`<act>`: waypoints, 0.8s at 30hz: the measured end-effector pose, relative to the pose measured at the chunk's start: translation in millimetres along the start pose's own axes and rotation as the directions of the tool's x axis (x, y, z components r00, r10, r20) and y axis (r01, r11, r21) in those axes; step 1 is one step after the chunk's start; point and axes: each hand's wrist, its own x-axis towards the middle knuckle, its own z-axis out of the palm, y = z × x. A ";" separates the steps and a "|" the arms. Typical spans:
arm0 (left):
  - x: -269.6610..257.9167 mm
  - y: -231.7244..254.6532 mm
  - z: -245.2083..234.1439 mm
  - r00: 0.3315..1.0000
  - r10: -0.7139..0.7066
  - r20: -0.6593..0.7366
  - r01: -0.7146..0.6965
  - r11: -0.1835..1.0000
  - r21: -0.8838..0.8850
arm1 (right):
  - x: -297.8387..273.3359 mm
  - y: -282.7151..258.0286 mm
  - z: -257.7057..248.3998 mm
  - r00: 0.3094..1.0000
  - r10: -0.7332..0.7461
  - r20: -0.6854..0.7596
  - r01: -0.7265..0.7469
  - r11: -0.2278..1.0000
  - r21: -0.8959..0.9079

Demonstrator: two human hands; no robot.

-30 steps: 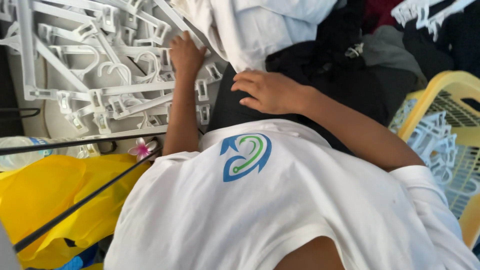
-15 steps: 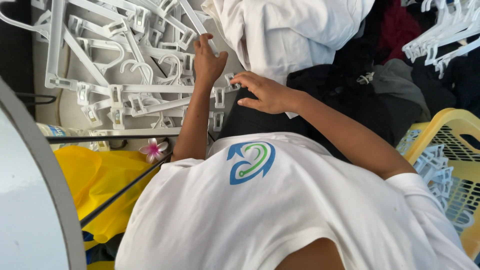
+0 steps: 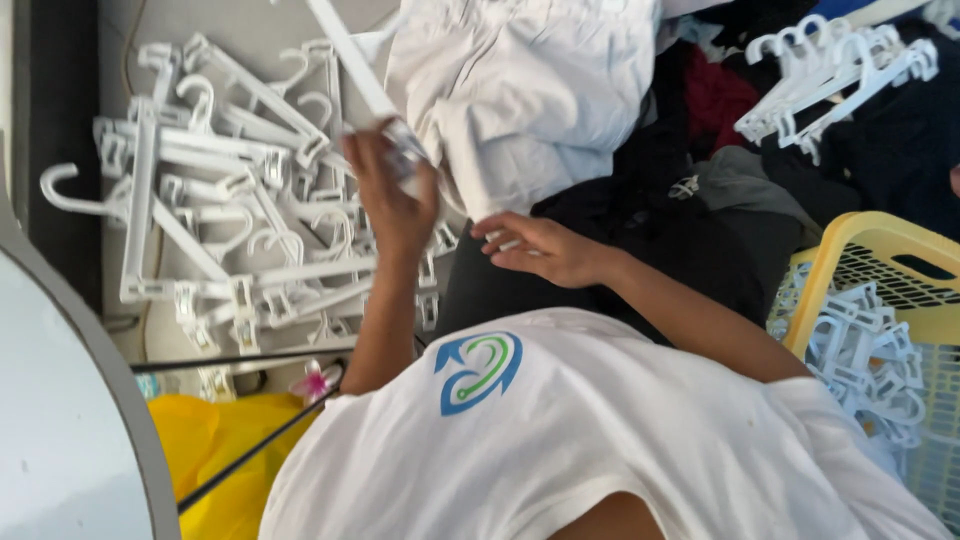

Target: The person organizes clothing by attaching plastic hangers to trousers and shorts, then moves the hung items to a pile.

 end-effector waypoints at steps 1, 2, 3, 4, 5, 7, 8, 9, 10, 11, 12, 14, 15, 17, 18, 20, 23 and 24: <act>-8.1 12.5 9.7 0.996 0.083 0.044 -0.083 0.996 -0.022 | -12.1 5.3 -3.4 0.997 -0.073 -0.040 0.076 0.993 0.093; -15.3 30.4 20.3 0.993 0.110 0.043 -0.108 0.994 -0.033 | -25.0 6.2 -7.7 0.994 -0.089 -0.061 0.094 0.992 0.081; -23.5 47.8 31.0 0.967 0.235 0.102 -0.222 0.967 -0.126 | -37.8 7.9 -11.7 0.984 -0.102 -0.146 0.127 0.977 0.171; -35.8 65.8 42.3 0.922 0.357 0.152 -0.318 0.920 -0.228 | -53.9 11.1 -14.1 0.967 -0.100 -0.233 0.162 0.952 0.260; -46.7 74.0 56.1 0.914 0.377 0.151 -0.335 0.910 -0.244 | -64.4 22.4 -22.1 0.961 -0.109 -0.255 0.175 0.953 0.249; -77.6 95.6 85.2 0.772 0.607 0.189 -0.541 0.783 -0.307 | -96.7 47.5 -34.6 0.864 -0.083 -0.497 0.252 0.926 0.282; -90.4 103.4 97.8 0.762 0.620 0.187 -0.545 0.769 -0.334 | -107.6 43.9 -35.4 0.849 -0.079 -0.523 0.256 0.927 0.274; -103.8 111.3 110.5 0.719 0.663 0.210 -0.581 0.738 -0.342 | -118.4 40.7 -36.3 0.787 -0.079 -0.612 0.274 0.933 0.232; -118.4 120.2 122.4 0.674 0.702 0.230 -0.616 0.705 -0.351 | -130.5 37.4 -36.6 0.716 -0.080 -0.693 0.286 0.940 0.187; -131.1 121.4 128.8 0.663 0.715 0.224 -0.617 0.690 -0.378 | -142.4 48.3 -37.9 0.696 -0.076 -0.714 0.286 0.941 0.178; -141.2 121.8 136.8 0.602 0.708 0.369 -0.557 0.704 -0.441 | -152.6 58.6 -42.0 0.659 -0.068 -0.749 0.283 0.945 0.163; -146.0 126.0 149.6 0.504 0.708 0.495 -0.495 0.706 -0.506 | -172.7 84.1 -53.3 0.605 -0.064 -0.794 0.282 0.949 0.139; -140.9 129.8 154.5 0.525 0.710 0.469 -0.525 0.704 -0.479 | -182.6 99.4 -60.5 0.588 -0.033 -0.808 0.237 0.962 0.133; -121.6 138.3 159.0 0.533 0.721 0.443 -0.557 0.693 -0.458 | -197.5 118.9 -76.7 0.558 -0.004 -0.830 0.200 0.971 0.130; -107.2 143.4 158.7 0.612 0.677 0.409 -0.516 0.734 -0.442 | -202.8 123.0 -85.2 0.500 -0.008 -0.866 0.142 0.987 0.073; -78.9 144.5 155.4 0.672 0.637 0.378 -0.477 0.763 -0.437 | -212.3 117.9 -92.9 0.424 -0.015 -0.906 0.087 0.996 0.024; -33.3 136.1 144.5 0.780 0.516 0.355 -0.407 0.848 -0.338 | -221.1 91.2 -90.5 0.334 -0.107 -0.936 -0.191 0.965 -0.179; -19.9 135.3 137.4 0.810 0.438 0.391 -0.316 0.887 -0.338 | -222.9 83.7 -86.7 0.365 -0.148 -0.919 -0.289 0.921 -0.263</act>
